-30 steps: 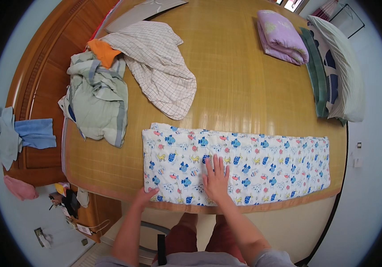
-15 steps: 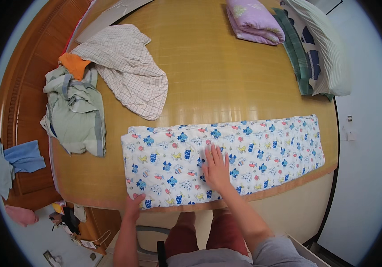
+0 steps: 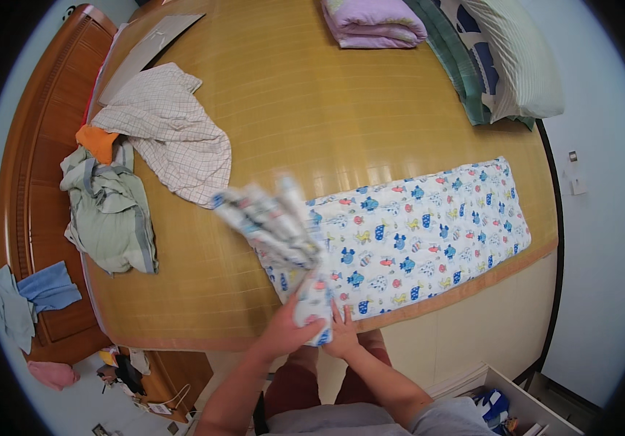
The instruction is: The person folds a purple floral quilt, a white quilt with blue patterns, and an orange blanket with a rabbit design on a bed.
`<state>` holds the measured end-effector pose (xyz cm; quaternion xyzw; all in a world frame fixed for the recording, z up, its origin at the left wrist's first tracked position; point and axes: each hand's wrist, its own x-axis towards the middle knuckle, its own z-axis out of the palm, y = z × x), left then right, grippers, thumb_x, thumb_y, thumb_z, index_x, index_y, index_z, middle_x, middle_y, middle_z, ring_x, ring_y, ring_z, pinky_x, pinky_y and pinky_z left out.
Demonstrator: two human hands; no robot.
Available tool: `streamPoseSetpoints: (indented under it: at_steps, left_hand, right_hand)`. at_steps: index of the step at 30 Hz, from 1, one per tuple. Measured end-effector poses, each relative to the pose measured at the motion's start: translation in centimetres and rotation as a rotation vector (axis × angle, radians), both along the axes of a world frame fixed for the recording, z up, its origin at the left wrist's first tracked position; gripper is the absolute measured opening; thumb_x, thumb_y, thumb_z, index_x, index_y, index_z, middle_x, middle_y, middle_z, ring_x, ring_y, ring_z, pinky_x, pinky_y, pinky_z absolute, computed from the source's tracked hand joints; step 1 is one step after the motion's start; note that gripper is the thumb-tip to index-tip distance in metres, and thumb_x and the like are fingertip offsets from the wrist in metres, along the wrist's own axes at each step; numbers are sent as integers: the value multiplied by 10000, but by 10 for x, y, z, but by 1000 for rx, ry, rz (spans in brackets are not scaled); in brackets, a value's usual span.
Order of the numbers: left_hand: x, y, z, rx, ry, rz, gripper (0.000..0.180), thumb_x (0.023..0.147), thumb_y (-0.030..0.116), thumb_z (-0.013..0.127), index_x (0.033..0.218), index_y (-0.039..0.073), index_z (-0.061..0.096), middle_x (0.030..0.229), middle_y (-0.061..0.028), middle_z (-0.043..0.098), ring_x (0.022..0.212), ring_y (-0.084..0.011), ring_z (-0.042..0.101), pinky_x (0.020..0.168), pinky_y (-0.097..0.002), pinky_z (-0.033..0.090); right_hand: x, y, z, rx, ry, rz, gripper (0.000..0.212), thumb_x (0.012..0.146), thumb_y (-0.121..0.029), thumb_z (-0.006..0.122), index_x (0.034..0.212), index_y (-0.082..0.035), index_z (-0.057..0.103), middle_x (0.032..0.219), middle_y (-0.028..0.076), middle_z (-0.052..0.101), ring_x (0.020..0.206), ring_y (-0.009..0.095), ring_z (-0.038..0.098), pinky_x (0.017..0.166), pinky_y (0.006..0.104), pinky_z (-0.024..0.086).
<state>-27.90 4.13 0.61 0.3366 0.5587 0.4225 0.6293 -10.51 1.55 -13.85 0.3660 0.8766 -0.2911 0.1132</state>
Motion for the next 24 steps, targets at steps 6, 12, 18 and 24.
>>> streamPoseSetpoints:
  at_steps: [6,12,18,24]
  left_hand:
    - [109,57,-49,4,277,-348,765,771,172,592,1426,103,203,1213,-217,511,1050,-318,552,886,-349,433]
    - [152,49,-86,47,577,-347,861,754,296,657,1419,38,174,1127,-252,541,1027,-343,561,889,-373,426]
    - [169,45,-77,-20,586,-476,762,750,315,689,1346,4,330,1060,-197,510,960,-312,549,829,-366,453]
    - [161,118,-84,-10,947,136,697,753,351,678,1250,-40,385,1105,-210,497,952,-356,553,792,-400,463]
  right_hand:
    - [55,-3,-51,-461,629,-572,620,795,-16,486,1372,-19,260,1398,195,283,1315,347,239,1069,447,230]
    - [136,54,-5,-1316,768,-1559,194,853,-29,488,994,21,611,955,89,634,816,130,591,736,275,488]
    - [162,126,15,-548,690,-1283,263,885,-164,535,1043,37,597,888,70,649,810,145,613,694,249,485]
    - [129,201,15,-337,613,-1122,438,798,-334,640,1030,36,601,867,144,646,773,198,607,707,300,473]
